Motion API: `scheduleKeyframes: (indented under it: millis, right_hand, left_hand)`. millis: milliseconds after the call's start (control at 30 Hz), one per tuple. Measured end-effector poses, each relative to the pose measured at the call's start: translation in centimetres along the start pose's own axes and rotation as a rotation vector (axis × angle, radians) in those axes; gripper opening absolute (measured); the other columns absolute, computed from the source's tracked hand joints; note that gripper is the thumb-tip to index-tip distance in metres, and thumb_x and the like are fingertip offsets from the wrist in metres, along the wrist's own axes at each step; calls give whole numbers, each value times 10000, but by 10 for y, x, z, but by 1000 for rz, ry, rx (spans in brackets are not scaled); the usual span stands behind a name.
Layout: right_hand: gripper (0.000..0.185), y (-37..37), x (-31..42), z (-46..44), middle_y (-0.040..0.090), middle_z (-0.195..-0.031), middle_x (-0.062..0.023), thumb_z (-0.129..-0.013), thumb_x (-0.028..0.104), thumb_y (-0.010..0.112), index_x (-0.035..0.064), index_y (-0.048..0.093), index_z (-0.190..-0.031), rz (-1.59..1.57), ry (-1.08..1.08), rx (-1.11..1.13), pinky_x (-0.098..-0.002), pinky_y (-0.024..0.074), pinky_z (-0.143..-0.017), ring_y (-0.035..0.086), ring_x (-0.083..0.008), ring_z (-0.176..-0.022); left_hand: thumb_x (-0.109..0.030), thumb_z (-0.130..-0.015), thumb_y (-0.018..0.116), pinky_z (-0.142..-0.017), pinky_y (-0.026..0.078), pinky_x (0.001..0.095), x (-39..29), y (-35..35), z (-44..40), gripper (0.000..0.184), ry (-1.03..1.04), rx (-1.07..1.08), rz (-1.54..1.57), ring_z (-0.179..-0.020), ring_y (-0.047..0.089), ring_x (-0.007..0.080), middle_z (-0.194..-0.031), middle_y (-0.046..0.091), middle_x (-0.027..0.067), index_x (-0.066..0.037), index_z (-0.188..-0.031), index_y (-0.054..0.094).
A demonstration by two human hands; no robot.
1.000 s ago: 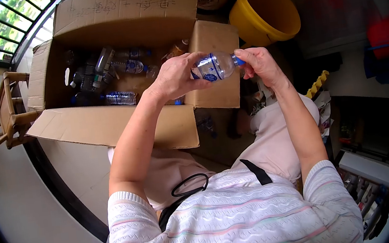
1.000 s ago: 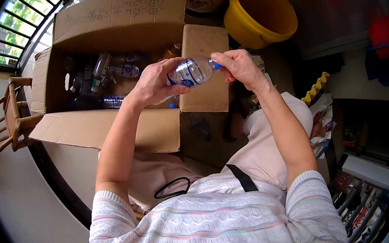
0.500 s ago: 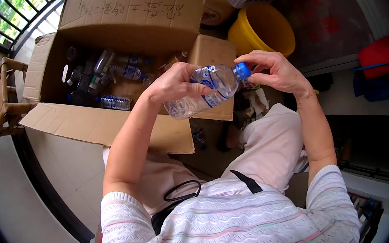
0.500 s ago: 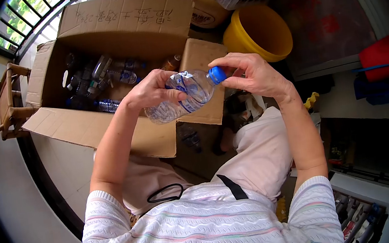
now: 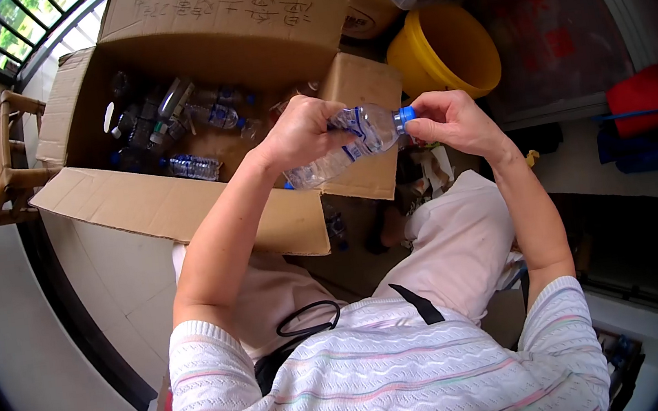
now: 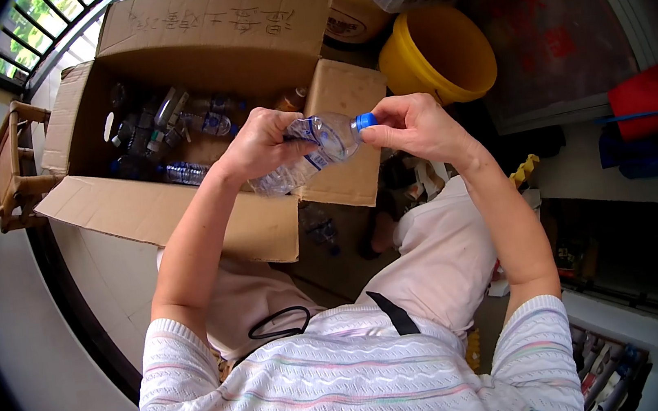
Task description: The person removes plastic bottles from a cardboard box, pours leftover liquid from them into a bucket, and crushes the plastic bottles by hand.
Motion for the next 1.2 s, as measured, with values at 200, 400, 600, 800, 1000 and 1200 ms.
scheduleKeyframes:
  millis: [200, 400, 600, 800, 1000, 1200]
  right_hand:
    - [357, 8, -57, -4, 548, -593, -3, -852, 356, 632, 21, 623, -728, -296, 243, -103, -194, 459, -500, 506, -57, -492]
    - [305, -61, -87, 38, 566, -642, -2, -830, 337, 665, 43, 608, -768, -320, 283, -348, -197, 466, -468, 527, -57, -493]
    - [260, -146, -146, 104, 584, -646, -20, -767, 286, 686, 37, 621, -734, 89, 468, -669, -228, 456, -467, 528, -72, -511]
    - [353, -102, -249, 81, 676, -885, -154, -674, 335, 697, 44, 683, -872, 478, 658, -554, -366, 495, -809, 641, -305, -882]
    - [572, -46, -299, 44, 646, -985, -140, -707, 344, 703, 41, 565, -1173, 507, 573, -542, -353, 481, -825, 617, -276, -926]
    - [620, 0, -133, -45, 549, -1207, -155, -797, 423, 598, 28, 470, -1256, 484, 107, -577, -452, 358, -972, 473, -353, -1132]
  left_hand:
    - [-174, -680, 787, -628, 501, 317, -3, -1, -3, 454, 19, -22, -238, -659, 626, 175, -813, 650, 123, -28, -1074, 615]
    - [-439, -669, 789, -828, 456, 346, 15, -34, 0, 775, -115, -158, -173, -995, 577, 221, -1076, 607, 138, -90, -1292, 489]
    - [-211, -732, 720, -716, 495, 332, 22, -30, -4, 416, -138, -152, -362, -801, 613, 237, -920, 611, 109, -68, -1108, 615]
    - [-161, -743, 688, -694, 487, 324, 26, -24, -6, 326, -111, -98, -427, -766, 610, 234, -884, 615, 104, -79, -1055, 644]
    - [-145, -735, 684, -740, 475, 328, 35, -24, -5, 359, -231, -18, -435, -879, 603, 239, -936, 627, 120, -31, -1071, 631]
    - [-186, -736, 651, -741, 478, 368, 47, -22, -2, 300, -237, 42, -523, -814, 611, 272, -871, 622, 100, -79, -1016, 656]
Point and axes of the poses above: each hand's wrist, its own z-axis away from the middle knuckle, its own y-axis out of the palm, x = y × z, the point moved 9 cm from there along -z, towards the middle knuckle
